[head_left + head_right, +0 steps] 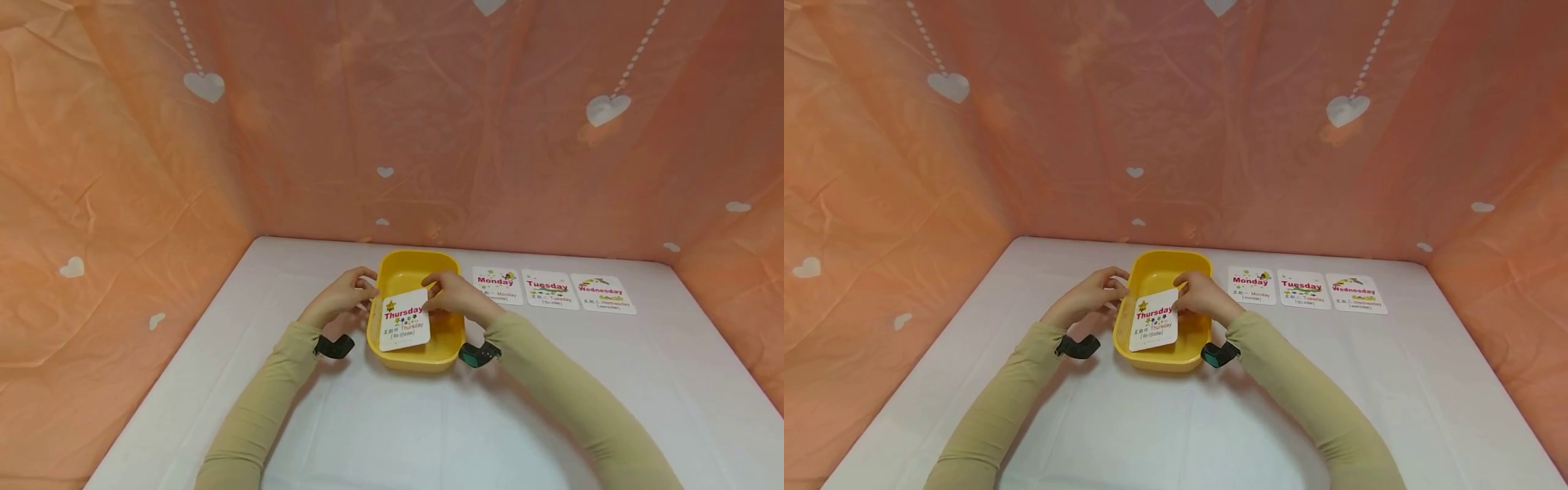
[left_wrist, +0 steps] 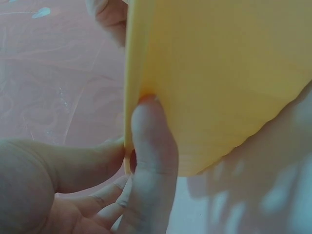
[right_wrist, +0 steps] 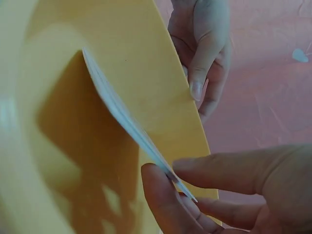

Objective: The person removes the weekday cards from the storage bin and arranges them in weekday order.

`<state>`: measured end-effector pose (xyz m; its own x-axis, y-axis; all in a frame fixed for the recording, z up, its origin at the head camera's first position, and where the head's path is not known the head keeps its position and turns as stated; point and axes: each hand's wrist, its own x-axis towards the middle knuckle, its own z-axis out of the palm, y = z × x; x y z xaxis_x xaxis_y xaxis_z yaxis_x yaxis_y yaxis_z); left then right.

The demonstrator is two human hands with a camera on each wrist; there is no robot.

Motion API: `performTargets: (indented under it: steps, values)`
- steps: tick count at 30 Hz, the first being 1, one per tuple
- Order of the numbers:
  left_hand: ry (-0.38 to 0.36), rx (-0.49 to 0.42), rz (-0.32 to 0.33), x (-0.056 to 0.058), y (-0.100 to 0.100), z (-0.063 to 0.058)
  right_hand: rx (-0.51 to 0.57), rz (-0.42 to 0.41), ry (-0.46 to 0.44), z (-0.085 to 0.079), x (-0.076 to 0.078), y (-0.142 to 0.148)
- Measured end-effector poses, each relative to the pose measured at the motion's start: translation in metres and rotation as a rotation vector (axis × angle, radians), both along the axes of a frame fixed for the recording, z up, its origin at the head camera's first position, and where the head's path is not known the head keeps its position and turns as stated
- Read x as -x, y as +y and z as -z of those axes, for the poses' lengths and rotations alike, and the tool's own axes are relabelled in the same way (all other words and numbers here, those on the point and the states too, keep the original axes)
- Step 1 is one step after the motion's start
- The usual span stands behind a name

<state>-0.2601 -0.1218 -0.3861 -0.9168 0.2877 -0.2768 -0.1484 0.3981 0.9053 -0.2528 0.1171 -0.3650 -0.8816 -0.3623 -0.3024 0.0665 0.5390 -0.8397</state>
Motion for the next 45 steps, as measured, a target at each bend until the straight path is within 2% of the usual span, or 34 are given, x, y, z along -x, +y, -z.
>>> performTargets:
  steps: [10, 17, 31, 39, 42, 45]
  values:
    - [0.008, 0.005, 0.018, 0.0, -0.002, 0.004, -0.019, 0.005, 0.006, 0.003, 0.001, -0.001]
    - [0.041, -0.004, 0.044, 0.001, -0.002, 0.003, -0.077, 0.011, 0.059, 0.003, 0.003, 0.0]
    - [0.018, 0.011, 0.027, 0.002, 0.0, 0.002, -0.042, 0.032, 0.1, 0.002, 0.0, 0.003]
    - [0.02, 0.017, 0.022, 0.001, 0.0, 0.0, -0.082, 0.053, 0.133, -0.001, 0.002, 0.008]
    - [0.019, 0.022, 0.015, 0.001, 0.0, 0.0, -0.105, 0.054, 0.176, -0.001, 0.004, 0.011]
    - [0.02, 0.024, 0.012, 0.001, 0.001, 0.001, -0.057, 0.057, 0.177, 0.0, 0.003, 0.015]
